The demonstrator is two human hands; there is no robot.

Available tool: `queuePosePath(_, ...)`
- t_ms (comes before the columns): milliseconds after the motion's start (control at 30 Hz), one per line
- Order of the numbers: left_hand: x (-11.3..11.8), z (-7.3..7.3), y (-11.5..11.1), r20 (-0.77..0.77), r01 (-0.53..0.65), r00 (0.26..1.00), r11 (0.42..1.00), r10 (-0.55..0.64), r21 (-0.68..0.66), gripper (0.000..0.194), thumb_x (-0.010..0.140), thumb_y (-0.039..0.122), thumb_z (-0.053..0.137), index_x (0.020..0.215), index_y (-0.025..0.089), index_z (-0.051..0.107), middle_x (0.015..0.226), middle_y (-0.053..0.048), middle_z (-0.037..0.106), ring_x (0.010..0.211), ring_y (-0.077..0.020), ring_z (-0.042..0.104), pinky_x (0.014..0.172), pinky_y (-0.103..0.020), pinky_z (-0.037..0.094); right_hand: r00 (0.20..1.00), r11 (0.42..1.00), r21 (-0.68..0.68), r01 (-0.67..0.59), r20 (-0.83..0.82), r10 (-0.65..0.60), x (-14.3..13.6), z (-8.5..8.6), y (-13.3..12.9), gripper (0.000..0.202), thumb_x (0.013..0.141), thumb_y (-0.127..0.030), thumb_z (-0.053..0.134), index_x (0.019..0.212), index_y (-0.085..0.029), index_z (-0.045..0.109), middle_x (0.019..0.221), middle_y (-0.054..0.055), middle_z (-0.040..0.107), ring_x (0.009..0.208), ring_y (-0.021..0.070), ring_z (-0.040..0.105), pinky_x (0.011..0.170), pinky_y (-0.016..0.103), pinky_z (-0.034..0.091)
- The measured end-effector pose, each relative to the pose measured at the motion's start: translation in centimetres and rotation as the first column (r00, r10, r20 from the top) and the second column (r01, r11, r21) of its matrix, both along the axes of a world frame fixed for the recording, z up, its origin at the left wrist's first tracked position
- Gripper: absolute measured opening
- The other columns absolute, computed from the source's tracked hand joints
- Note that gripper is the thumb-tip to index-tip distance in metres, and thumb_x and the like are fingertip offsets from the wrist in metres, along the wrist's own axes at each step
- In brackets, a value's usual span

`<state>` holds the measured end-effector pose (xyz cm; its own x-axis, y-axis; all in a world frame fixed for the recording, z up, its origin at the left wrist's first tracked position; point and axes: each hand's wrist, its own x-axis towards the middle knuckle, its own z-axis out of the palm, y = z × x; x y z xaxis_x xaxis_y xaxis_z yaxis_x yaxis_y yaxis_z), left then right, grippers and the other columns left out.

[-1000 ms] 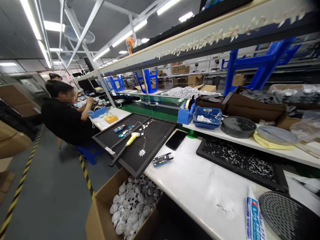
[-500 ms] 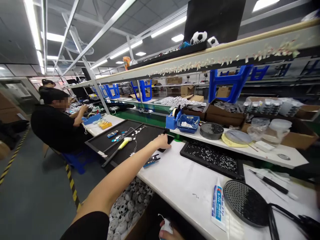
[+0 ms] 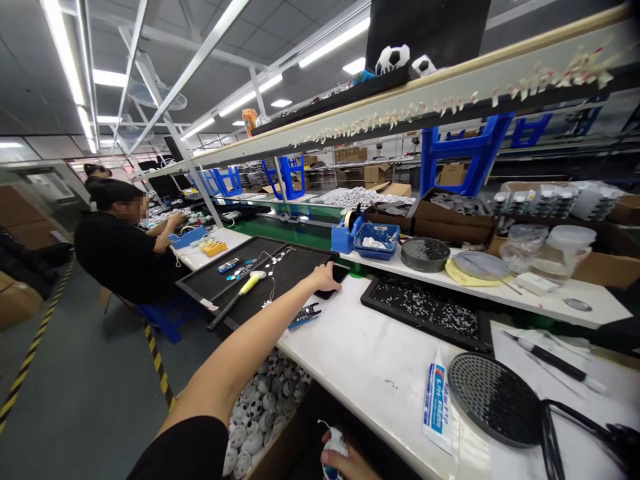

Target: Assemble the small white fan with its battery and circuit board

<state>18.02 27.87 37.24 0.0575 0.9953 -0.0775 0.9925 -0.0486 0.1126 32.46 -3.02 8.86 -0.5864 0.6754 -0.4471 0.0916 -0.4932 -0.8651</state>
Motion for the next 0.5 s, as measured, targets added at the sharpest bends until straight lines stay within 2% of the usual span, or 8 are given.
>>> queuePosePath(133, 0.0, 0.1, 0.4, 0.014, -0.007, 1.0, 1.0, 0.007, -0.016, 0.047, 0.102, 0.041, 0.071, 0.142, 0.018, 0.061, 0.145, -0.013, 0.063, 0.125, -0.0294, 0.067, 0.104, -0.053, 0.06, 0.999, 0.999, -0.047, 0.013, -0.052, -0.015, -0.2, -1.2, -0.1, 0.036, 0.103, -0.042, 0.073, 0.13, -0.019, 0.067, 0.125, 0.007, 0.069, 0.109, 0.0248, 0.071, 0.09, 0.039, 0.063)
queuePosePath(233, 0.1, 0.2, 0.4, 0.019, -0.005, 1.0, 1.0, 0.006, -0.025, 0.047, 0.102, 0.041, 0.071, 0.142, 0.019, 0.061, 0.145, -0.013, 0.063, 0.126, -0.0297, 0.066, 0.105, -0.053, 0.06, 0.993, 0.997, -0.063, 0.038, -0.105, -0.045, -0.2, -1.8, -0.2, 0.042, 0.101, -0.048, 0.073, 0.128, -0.016, 0.065, 0.107, 0.005, 0.07, 0.089, 0.0185, 0.07, 0.085, 0.037, 0.061)
queuePosePath(267, 0.1, 0.2, 0.3, 0.017, -0.005, 1.0, 1.0, 0.005, -0.026, 0.047, 0.102, 0.041, 0.071, 0.142, 0.019, 0.061, 0.145, -0.013, 0.063, 0.126, -0.0297, 0.066, 0.105, -0.053, 0.06, 0.991, 0.996, -0.069, 0.05, -0.124, -0.059, -0.2, -2.0, -0.2, 0.051, 0.095, -0.054, 0.078, 0.126, -0.017, 0.064, 0.101, 0.003, 0.069, 0.083, 0.0175, 0.069, 0.083, 0.036, 0.059)
queuePosePath(333, 0.2, 0.3, 0.2, 0.012, -0.001, 1.0, 1.0, 0.001, -0.026, 0.046, 0.102, 0.041, 0.07, 0.142, 0.018, 0.061, 0.145, -0.013, 0.063, 0.125, -0.0294, 0.067, 0.104, -0.053, 0.06, 0.984, 0.993, -0.083, 0.078, -0.153, -0.09, -0.2, -2.1, -0.2, 0.073, 0.075, -0.068, 0.087, 0.122, -0.018, 0.063, 0.093, 0.0, 0.067, 0.077, 0.0181, 0.068, 0.081, 0.035, 0.055)
queuePosePath(400, 0.2, 0.5, 0.0, 0.005, 0.011, 1.0, 1.0, -0.011, -0.024, 0.046, 0.102, 0.041, 0.07, 0.141, 0.018, 0.062, 0.143, -0.013, 0.064, 0.124, -0.0289, 0.067, 0.103, -0.052, 0.061, 0.979, 0.99, -0.101, 0.097, -0.167, -0.113, -0.4, -2.1, -0.3, 0.088, 0.058, -0.078, 0.089, 0.119, -0.02, 0.063, 0.091, -0.001, 0.065, 0.076, 0.0196, 0.068, 0.079, 0.035, 0.051)
queuePosePath(500, 0.2, 1.0, -0.8, -0.005, 0.059, 0.998, 0.998, -0.059, -0.01, 0.045, 0.102, 0.04, 0.07, 0.141, 0.018, 0.062, 0.142, -0.013, 0.065, 0.122, -0.0283, 0.068, 0.102, -0.051, 0.061, 0.978, 0.987, -0.124, 0.1, -0.168, -0.12, -0.7, -1.9, -0.4, 0.09, 0.053, -0.081, 0.086, 0.116, -0.022, 0.06, 0.086, -0.001, 0.063, 0.074, 0.0194, 0.066, 0.075, 0.034, 0.048)
